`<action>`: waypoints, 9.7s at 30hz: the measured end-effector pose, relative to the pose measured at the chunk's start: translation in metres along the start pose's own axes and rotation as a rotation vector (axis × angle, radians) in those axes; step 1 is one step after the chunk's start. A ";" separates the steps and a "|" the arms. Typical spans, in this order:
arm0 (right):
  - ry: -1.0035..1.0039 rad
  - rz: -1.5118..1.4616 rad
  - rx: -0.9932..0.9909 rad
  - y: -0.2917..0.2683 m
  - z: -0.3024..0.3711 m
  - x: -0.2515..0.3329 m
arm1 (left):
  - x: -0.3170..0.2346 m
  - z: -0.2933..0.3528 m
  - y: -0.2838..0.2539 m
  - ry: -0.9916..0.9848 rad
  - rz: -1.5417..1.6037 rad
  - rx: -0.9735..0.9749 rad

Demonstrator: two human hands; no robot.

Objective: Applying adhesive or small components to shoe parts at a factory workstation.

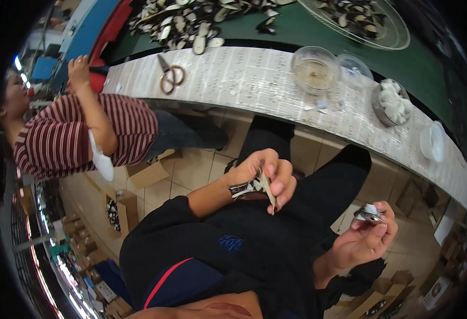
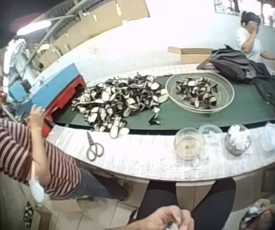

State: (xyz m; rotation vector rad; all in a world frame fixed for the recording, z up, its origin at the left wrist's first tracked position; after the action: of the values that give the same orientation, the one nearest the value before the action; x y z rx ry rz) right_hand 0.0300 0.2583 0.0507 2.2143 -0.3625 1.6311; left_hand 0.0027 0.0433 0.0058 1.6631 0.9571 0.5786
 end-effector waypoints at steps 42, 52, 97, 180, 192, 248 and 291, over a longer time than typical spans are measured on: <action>-0.816 0.724 0.499 0.095 0.038 0.065 | -0.012 0.001 -0.016 0.176 -0.706 -0.140; -0.766 0.704 0.498 0.093 0.034 0.061 | -0.007 0.000 -0.016 0.134 -0.729 -0.173; -0.305 0.446 0.394 0.073 0.008 0.018 | 0.003 0.000 -0.029 -0.035 -0.612 -0.372; -0.492 0.694 0.133 0.043 0.005 0.042 | 0.014 -0.004 -0.044 -0.061 -0.419 -0.390; -0.395 0.636 0.251 0.055 0.016 0.029 | 0.016 -0.004 -0.052 -0.079 -0.401 -0.464; -0.391 0.703 0.216 0.039 0.008 0.025 | 0.021 -0.006 -0.057 -0.099 -0.343 -0.509; 0.079 0.420 -0.055 0.011 -0.066 -0.076 | -0.297 -0.169 -0.030 0.693 -2.284 -0.862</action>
State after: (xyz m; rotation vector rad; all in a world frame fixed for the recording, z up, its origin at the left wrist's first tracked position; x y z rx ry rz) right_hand -0.0539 0.2765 -0.0033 2.1245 -0.8883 1.8792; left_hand -0.3026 -0.1048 0.0557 -0.9126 1.8989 -0.1884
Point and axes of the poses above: each hand's wrist, its own z-axis away from the middle knuckle, its own y-axis out of the palm, x = y × z, the point moved 9 cm from there along -z, towards the middle knuckle, and after that the axes turned 10 degrees about z, right-handed, at the moved point
